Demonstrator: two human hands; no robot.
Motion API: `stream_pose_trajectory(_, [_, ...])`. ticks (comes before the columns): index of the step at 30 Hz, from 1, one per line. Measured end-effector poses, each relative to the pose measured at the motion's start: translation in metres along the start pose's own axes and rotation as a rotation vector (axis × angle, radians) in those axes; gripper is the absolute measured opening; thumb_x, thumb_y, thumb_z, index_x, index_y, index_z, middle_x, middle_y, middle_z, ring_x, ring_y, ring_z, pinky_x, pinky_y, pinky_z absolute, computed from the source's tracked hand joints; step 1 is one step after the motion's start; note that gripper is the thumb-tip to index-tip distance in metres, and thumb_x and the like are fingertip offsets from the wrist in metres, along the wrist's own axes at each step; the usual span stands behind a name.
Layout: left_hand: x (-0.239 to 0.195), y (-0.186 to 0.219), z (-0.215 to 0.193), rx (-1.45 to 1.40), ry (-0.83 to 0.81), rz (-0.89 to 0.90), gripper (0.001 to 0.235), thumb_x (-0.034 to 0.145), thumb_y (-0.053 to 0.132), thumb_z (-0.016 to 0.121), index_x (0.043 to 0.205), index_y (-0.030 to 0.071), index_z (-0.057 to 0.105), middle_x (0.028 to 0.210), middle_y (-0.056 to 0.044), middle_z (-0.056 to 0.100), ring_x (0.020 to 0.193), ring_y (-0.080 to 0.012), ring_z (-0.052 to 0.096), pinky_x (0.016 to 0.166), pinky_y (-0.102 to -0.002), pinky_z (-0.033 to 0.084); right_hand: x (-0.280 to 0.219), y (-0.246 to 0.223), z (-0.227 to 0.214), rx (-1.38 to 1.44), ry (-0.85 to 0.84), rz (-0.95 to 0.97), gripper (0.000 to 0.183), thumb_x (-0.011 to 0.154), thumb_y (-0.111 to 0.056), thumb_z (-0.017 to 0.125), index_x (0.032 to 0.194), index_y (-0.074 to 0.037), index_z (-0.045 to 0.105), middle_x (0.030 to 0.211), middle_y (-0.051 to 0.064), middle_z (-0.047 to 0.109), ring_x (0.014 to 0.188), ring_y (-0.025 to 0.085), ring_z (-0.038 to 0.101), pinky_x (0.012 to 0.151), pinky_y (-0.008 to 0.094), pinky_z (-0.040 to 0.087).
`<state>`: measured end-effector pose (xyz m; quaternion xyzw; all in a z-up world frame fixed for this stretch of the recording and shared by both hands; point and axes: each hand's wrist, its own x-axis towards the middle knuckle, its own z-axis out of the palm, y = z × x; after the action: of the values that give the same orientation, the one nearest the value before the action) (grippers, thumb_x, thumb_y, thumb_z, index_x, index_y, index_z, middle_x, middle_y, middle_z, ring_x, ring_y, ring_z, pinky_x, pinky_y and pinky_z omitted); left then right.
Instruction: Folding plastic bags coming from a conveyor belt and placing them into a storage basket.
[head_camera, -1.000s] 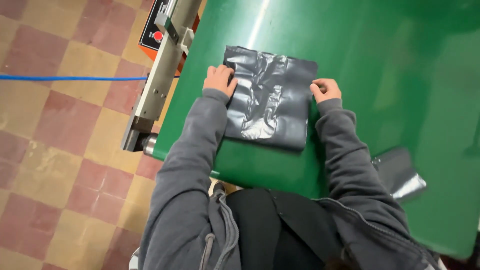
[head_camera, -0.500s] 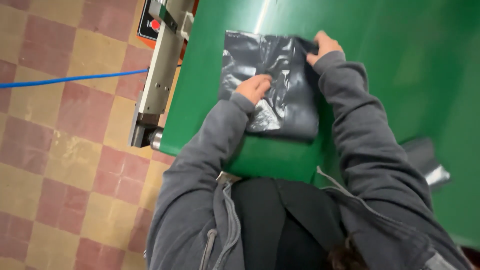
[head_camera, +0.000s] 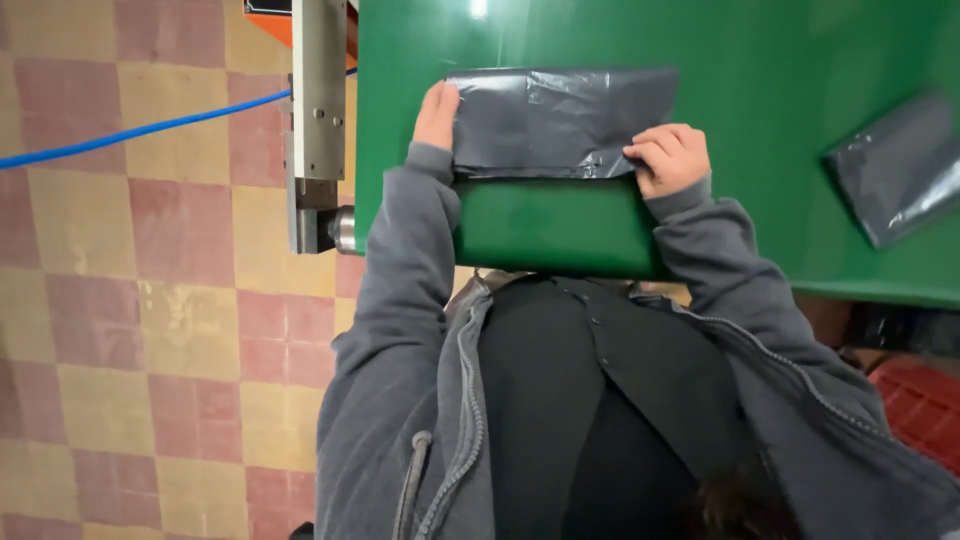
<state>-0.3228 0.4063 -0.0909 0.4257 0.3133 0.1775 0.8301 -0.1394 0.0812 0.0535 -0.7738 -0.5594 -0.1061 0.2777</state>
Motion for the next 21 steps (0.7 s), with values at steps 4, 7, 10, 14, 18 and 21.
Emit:
stream_pose_trajectory(4, [-0.105, 0.090, 0.052, 1.092, 0.057, 0.846, 0.064, 0.089, 0.046, 0.069, 0.133, 0.002, 0.053, 0.132, -0.017, 0.058, 0.124, -0.0311, 0.052, 0.106, -0.043, 0.040, 0.005, -0.026, -0.010, -0.151, -0.080, -0.012, 0.035, 0.075, 0.001, 0.072, 0.108, -0.011, 0.073, 0.117, 0.004, 0.070, 0.117, 0.029, 0.063, 0.099, 0.041, 0.050])
stream_pose_trajectory(7, [-0.115, 0.086, 0.044, 1.602, -0.151, 1.053, 0.051, 0.083, 0.041, 0.074, 0.121, 0.009, 0.062, 0.121, -0.011, 0.064, 0.119, -0.0302, 0.058, 0.099, -0.046, 0.043, 0.030, -0.069, -0.009, -0.144, -0.163, -0.047, 0.051, 0.073, 0.002, 0.068, 0.124, 0.000, 0.066, 0.133, 0.016, 0.062, 0.132, 0.037, 0.055, 0.112, 0.046, 0.045])
stream_pose_trajectory(10, [-0.112, 0.063, 0.053, 1.921, -0.474, 0.893, 0.023, 0.092, 0.033, 0.073, 0.106, 0.015, 0.068, 0.107, -0.004, 0.069, 0.107, -0.0266, 0.065, 0.088, -0.045, 0.049, 0.037, -0.105, 0.013, 0.032, -0.266, -0.104, 0.065, 0.069, 0.000, 0.067, 0.133, 0.009, 0.058, 0.141, 0.026, 0.055, 0.138, 0.045, 0.049, 0.118, 0.052, 0.039])
stream_pose_trajectory(14, [-0.105, 0.053, 0.098, 1.734, -0.860, 0.593, 0.023, 0.089, 0.037, 0.068, 0.092, 0.016, 0.076, 0.088, -0.006, 0.074, 0.084, -0.0292, 0.072, 0.071, -0.043, 0.054, -0.018, -0.095, 0.067, 0.236, -0.269, -0.161, 0.058, 0.073, -0.006, 0.071, 0.129, 0.004, 0.058, 0.137, 0.027, 0.058, 0.129, 0.045, 0.054, 0.112, 0.053, 0.041])
stream_pose_trajectory(18, [-0.051, 0.036, 0.111, 1.056, -1.061, 0.260, 0.038, 0.094, 0.046, 0.061, 0.093, 0.011, 0.075, 0.083, -0.006, 0.075, 0.079, -0.0271, 0.074, 0.067, -0.039, 0.056, -0.082, -0.074, 0.059, 0.484, -0.205, 0.009, 0.051, 0.081, 0.001, 0.060, 0.131, -0.007, 0.062, 0.133, 0.018, 0.067, 0.125, 0.035, 0.065, 0.116, 0.050, 0.046])
stream_pose_trajectory(21, [-0.008, 0.021, 0.122, 0.595, -0.650, -0.662, 0.073, 0.091, 0.069, 0.030, 0.090, 0.011, 0.073, 0.084, -0.003, 0.081, 0.078, -0.0176, 0.079, 0.062, -0.030, 0.051, -0.104, -0.055, 0.066, 0.830, -0.101, 0.526, 0.040, 0.096, -0.003, 0.055, 0.135, -0.005, 0.063, 0.120, 0.009, 0.073, 0.112, 0.024, 0.068, 0.106, 0.043, 0.051])
